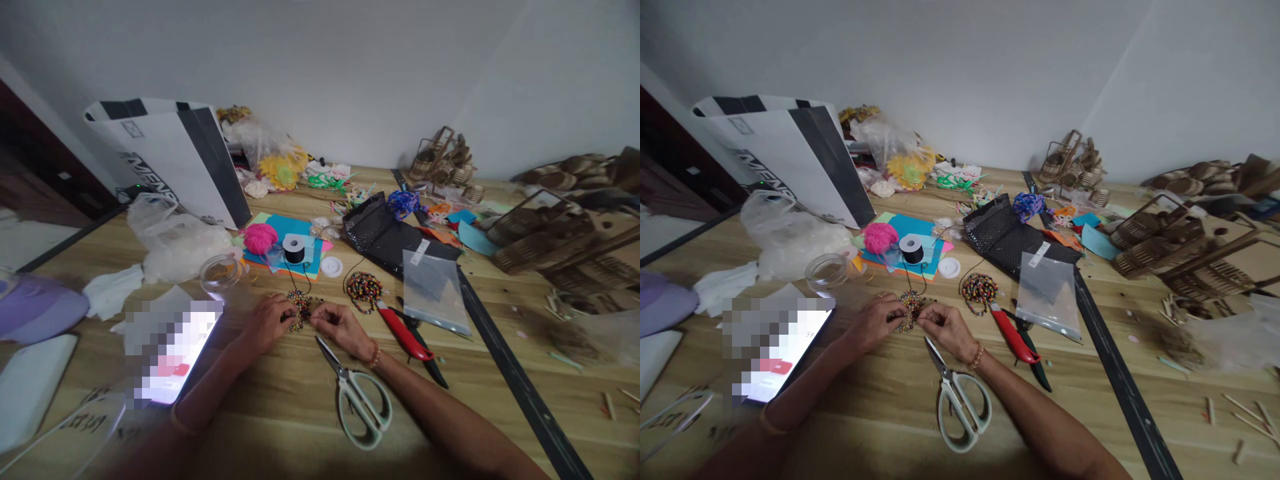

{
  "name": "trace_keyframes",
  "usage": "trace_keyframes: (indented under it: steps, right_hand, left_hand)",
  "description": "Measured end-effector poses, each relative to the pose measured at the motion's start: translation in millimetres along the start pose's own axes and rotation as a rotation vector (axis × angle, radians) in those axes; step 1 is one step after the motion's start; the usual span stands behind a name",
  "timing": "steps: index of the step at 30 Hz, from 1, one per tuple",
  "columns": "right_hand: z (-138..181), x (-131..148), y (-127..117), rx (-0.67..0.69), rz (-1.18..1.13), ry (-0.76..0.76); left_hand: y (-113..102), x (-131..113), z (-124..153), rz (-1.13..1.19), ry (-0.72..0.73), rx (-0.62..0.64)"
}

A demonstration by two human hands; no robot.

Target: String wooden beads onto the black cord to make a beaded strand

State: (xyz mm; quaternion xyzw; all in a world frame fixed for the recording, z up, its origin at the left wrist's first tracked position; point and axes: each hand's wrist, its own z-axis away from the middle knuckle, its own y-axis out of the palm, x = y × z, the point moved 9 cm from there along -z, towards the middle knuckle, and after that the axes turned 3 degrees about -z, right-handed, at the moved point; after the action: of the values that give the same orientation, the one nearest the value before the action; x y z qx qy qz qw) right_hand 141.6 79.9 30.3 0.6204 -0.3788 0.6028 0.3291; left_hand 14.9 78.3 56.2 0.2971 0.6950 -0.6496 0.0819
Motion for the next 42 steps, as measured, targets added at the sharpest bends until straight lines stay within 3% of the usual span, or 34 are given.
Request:
trace_keyframes:
  steps: [17,30,42]
  right_hand:
    - [4,3,7,0.020,0.024,-0.043]
    - [3,7,4,-0.010,0.058,-0.144]
    - [3,24,4,0.018,0.115,-0.254]
  left_hand:
    - [9,-12,3,-0.250,0.067,-0.036]
    - [13,-2,4,-0.157,0.060,0.011]
    - [13,-1,2,-0.103,0.140,-0.055]
